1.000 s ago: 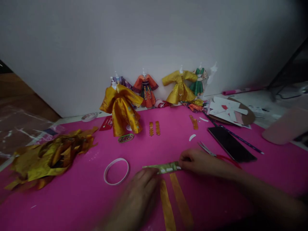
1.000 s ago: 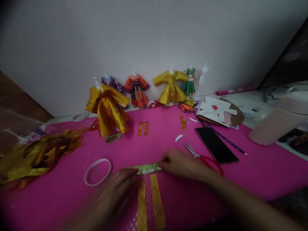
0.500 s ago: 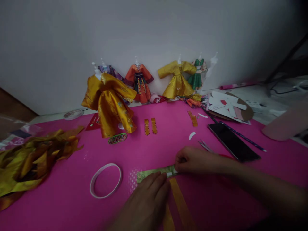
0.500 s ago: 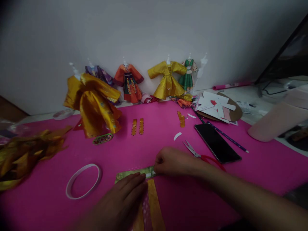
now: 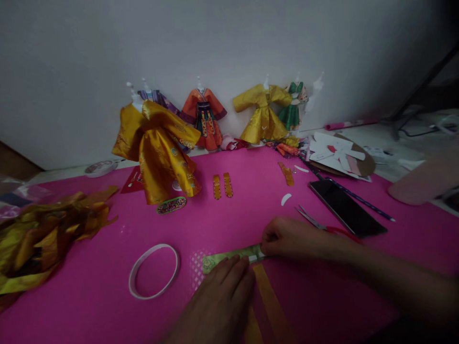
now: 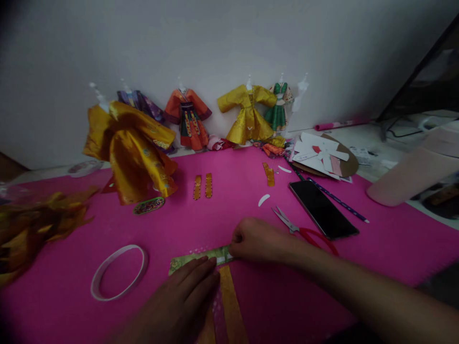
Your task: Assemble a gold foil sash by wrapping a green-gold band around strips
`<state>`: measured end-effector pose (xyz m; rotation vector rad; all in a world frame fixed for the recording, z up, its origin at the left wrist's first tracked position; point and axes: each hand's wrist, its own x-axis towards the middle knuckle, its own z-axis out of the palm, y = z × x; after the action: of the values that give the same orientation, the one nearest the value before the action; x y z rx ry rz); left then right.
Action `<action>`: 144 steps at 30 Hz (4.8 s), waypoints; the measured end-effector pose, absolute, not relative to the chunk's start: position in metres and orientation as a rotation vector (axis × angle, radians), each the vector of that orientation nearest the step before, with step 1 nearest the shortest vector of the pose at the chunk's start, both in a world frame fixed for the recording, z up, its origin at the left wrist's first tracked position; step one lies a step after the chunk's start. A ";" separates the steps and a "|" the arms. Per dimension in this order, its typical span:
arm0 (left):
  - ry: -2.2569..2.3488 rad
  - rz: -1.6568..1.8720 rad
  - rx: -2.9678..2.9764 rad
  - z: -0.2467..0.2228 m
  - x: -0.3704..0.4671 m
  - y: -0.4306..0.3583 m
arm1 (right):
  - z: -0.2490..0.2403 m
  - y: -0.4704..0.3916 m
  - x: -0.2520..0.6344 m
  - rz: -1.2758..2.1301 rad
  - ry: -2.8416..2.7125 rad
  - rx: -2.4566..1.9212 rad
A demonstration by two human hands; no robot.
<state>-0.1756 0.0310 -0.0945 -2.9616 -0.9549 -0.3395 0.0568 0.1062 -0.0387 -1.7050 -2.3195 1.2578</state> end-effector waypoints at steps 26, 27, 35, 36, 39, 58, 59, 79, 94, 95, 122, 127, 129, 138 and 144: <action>-0.902 -0.401 -2.902 -0.088 -0.177 0.031 | -0.036 0.102 0.054 1.230 -2.317 -1.764; -0.888 -0.389 -2.897 -0.088 -0.177 0.030 | -0.036 0.102 0.054 1.220 -2.317 -1.766; -0.888 -0.368 -2.868 -0.081 -0.171 0.031 | -0.035 0.100 0.052 1.146 -2.312 -1.793; -0.880 -0.367 -2.872 -0.080 -0.170 0.031 | -0.035 0.100 0.052 1.142 -2.310 -1.794; -0.865 -0.368 -2.878 -0.080 -0.170 0.031 | -0.036 0.100 0.051 1.127 -2.315 -1.786; -0.909 -0.421 -2.878 -0.084 -0.168 0.031 | -0.040 0.100 0.050 1.012 -2.343 -1.793; -0.920 -0.432 -2.877 -0.083 -0.168 0.031 | -0.041 0.100 0.049 0.998 -2.343 -1.797; -0.990 -0.372 -2.941 -0.083 -0.169 0.030 | -0.038 0.098 0.052 0.935 -2.336 -1.821; -1.260 -0.766 -2.929 -0.067 -0.179 0.037 | -0.035 0.101 0.054 1.071 -2.284 -1.787; -1.260 -0.779 -2.920 -0.066 -0.180 0.038 | -0.034 0.101 0.054 1.056 -2.288 -1.776; -1.420 -1.019 -3.038 -0.063 -0.185 0.044 | -0.042 0.062 0.068 0.394 -2.622 -1.432; -1.404 -0.931 -3.058 -0.067 -0.185 0.043 | -0.051 0.053 0.066 0.208 -2.683 -1.462; -1.403 -0.920 -3.045 -0.069 -0.186 0.044 | -0.053 0.053 0.067 0.174 -2.666 -1.464; -1.313 -0.985 -2.959 -0.071 -0.187 0.047 | -0.050 0.046 0.063 0.187 -2.571 -1.522; -1.329 -0.993 -2.932 -0.071 -0.188 0.047 | -0.052 0.060 0.130 0.140 -2.093 -1.625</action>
<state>-0.1881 0.0472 -0.0714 -2.9317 -1.3289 -0.9929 0.1296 0.0601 -0.0521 -1.6249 -2.0932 0.1400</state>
